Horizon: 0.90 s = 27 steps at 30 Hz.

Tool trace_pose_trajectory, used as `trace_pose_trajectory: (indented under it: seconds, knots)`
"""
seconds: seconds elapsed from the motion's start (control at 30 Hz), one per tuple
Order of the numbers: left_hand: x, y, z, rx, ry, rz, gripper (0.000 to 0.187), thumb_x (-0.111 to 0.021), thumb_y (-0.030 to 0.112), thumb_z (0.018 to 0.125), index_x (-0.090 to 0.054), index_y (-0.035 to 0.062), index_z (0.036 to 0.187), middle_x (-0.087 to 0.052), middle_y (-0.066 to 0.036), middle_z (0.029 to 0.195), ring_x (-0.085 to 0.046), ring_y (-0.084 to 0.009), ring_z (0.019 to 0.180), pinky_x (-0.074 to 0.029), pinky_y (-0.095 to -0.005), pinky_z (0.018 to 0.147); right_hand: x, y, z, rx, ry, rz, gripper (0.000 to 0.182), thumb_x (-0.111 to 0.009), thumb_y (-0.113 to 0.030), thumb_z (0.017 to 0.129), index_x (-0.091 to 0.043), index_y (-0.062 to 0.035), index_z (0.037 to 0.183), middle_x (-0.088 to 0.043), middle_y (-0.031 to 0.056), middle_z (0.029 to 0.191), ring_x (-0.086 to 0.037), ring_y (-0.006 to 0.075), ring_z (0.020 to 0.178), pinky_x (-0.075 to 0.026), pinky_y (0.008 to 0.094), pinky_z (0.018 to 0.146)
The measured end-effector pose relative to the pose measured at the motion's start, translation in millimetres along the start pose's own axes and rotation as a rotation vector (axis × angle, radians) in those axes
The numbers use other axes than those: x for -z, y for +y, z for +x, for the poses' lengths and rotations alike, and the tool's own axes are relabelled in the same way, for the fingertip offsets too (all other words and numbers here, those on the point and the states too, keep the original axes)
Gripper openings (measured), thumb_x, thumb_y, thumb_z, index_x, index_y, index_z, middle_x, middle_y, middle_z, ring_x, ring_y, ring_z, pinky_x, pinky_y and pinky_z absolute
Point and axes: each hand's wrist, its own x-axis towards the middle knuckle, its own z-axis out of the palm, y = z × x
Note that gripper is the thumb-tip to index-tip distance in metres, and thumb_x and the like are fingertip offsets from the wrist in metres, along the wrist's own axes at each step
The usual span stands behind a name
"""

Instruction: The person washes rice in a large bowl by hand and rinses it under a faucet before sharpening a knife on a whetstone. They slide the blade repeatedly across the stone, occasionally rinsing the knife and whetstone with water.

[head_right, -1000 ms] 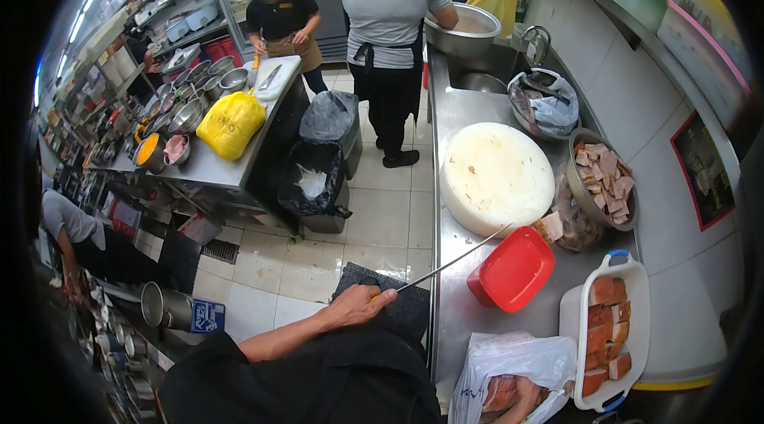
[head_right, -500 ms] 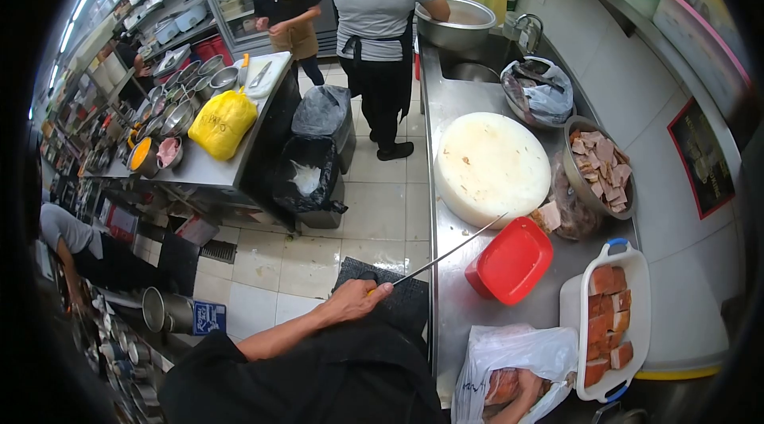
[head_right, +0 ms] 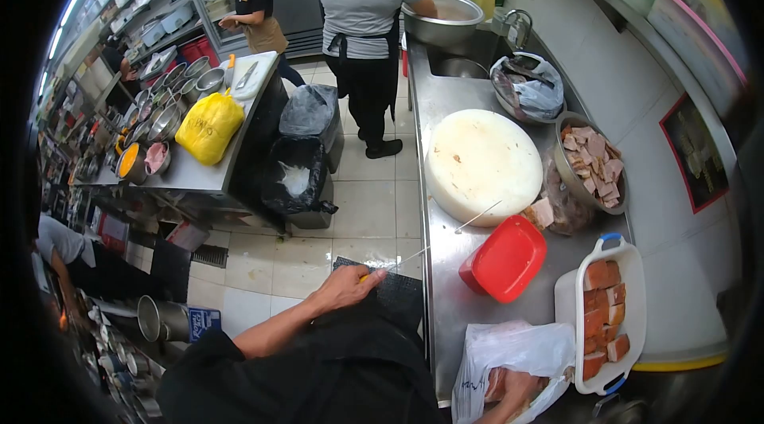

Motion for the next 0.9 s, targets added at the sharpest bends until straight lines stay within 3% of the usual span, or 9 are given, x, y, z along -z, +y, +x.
trace_pose_trajectory:
  seconds: [0.17, 0.23, 0.47, 0.63, 0.77, 0.8, 0.83, 0.87, 0.9]
  knots:
    - [31.1, -0.7, 47.7, -0.062, 0.081, 0.077, 0.072, -0.048, 0.063, 0.095, -0.065, -0.0036, 0.077, -0.065, -0.027, 0.075, -0.064, -0.0449, 0.077, -0.049, -0.0499, 0.073, 33.8, -60.7, -45.1, -0.224, 0.033, 0.38, 0.05, -0.079, -0.018, 0.075, -0.065, 0.0032, 0.118, -0.066, 0.0209, 0.122, -0.066, 0.0328, 0.109, -0.051, 0.039, 0.091]
    - [41.7, 2.8, 76.2, -0.082, 0.089, 0.093, 0.071, -0.05, 0.064, 0.094, -0.066, -0.0035, 0.077, -0.066, -0.027, 0.077, -0.065, -0.0446, 0.078, -0.049, -0.0505, 0.073, 39.7, -53.4, -40.0, -0.3, 0.03, 0.158, 0.044, -0.078, -0.016, 0.076, -0.067, 0.0038, 0.114, -0.067, 0.0202, 0.117, -0.064, 0.0329, 0.108, -0.049, 0.0392, 0.094]
    - [38.6, 30.6, 206.5, -0.284, 0.136, 0.067, 0.067, -0.061, 0.062, 0.087, -0.065, -0.0047, 0.089, -0.068, -0.027, 0.085, -0.067, -0.0435, 0.084, -0.052, -0.0509, 0.077, 91.9, -202.6, -68.6, -0.198, 0.228, 0.195, 0.044, -0.074, -0.029, 0.085, -0.068, 0.0048, 0.112, -0.069, 0.022, 0.111, -0.064, 0.0349, 0.104, -0.048, 0.0412, 0.094]
    - [-9.7, 56.8, 270.5, -0.404, 0.104, -0.012, 0.057, -0.07, 0.045, 0.085, -0.059, -0.0072, 0.104, -0.069, -0.027, 0.091, -0.068, -0.0426, 0.087, -0.054, -0.0501, 0.078, 108.2, -279.0, -76.6, -0.157, 0.284, 0.204, 0.049, -0.07, -0.039, 0.091, -0.069, 0.0056, 0.111, -0.07, 0.0233, 0.107, -0.064, 0.0363, 0.101, -0.047, 0.0425, 0.094]
    - [-42.0, 59.0, 294.7, -0.493, 0.077, -0.031, 0.053, -0.071, 0.04, 0.085, -0.055, -0.0074, 0.102, -0.068, -0.029, 0.085, -0.068, -0.0446, 0.084, -0.054, -0.0511, 0.074, 69.9, -260.0, -58.4, 0.057, 0.346, 0.13, 0.034, -0.077, -0.016, 0.086, -0.068, 0.0058, 0.11, -0.07, 0.0182, 0.107, -0.062, 0.0289, 0.101, -0.048, 0.0387, 0.095]
    - [-49.8, 55.7, 299.5, -0.523, 0.075, -0.017, 0.053, -0.071, 0.04, 0.085, -0.055, -0.0075, 0.102, -0.068, -0.028, 0.084, -0.068, -0.0444, 0.082, -0.053, -0.0516, 0.073, 73.2, -280.3, -60.6, 0.018, 0.324, 0.005, 0.037, -0.076, -0.023, 0.087, -0.069, 0.0013, 0.114, -0.07, 0.0189, 0.112, -0.064, 0.0323, 0.107, -0.048, 0.0394, 0.098]
    - [-50.1, 55.7, 302.4, -0.566, 0.058, -0.002, 0.054, -0.071, 0.041, 0.085, -0.055, -0.0076, 0.103, -0.068, -0.028, 0.083, -0.068, -0.0442, 0.08, -0.053, -0.0522, 0.071, 64.2, -274.7, -58.4, -0.068, 0.368, -0.066, 0.043, -0.074, -0.049, 0.085, -0.073, -0.0182, 0.114, -0.072, 0.0113, 0.112, -0.068, 0.0342, 0.102, -0.052, 0.0408, 0.089]
    - [-51.6, 57.3, 304.6, -0.548, 0.055, 0.024, 0.053, -0.07, 0.041, 0.085, -0.055, -0.0073, 0.102, -0.068, -0.027, 0.082, -0.068, -0.0439, 0.079, -0.053, -0.0524, 0.07, 53.2, -271.5, -46.5, 0.01, 0.328, 0.149, 0.036, -0.077, -0.009, 0.078, -0.068, 0.0036, 0.109, -0.068, 0.0189, 0.115, -0.063, 0.0335, 0.107, -0.047, 0.0398, 0.097]
    - [-50.4, 58.8, 308.1, -0.532, 0.058, 0.055, 0.053, -0.07, 0.041, 0.086, -0.054, -0.0069, 0.101, -0.068, -0.027, 0.081, -0.068, -0.0436, 0.078, -0.053, -0.0526, 0.068, 46.1, -284.6, -40.7, 0.084, 0.387, 0.192, 0.032, -0.079, -0.006, 0.072, -0.07, -0.0002, 0.102, -0.069, 0.0165, 0.112, -0.063, 0.0365, 0.105, -0.047, 0.0411, 0.096]
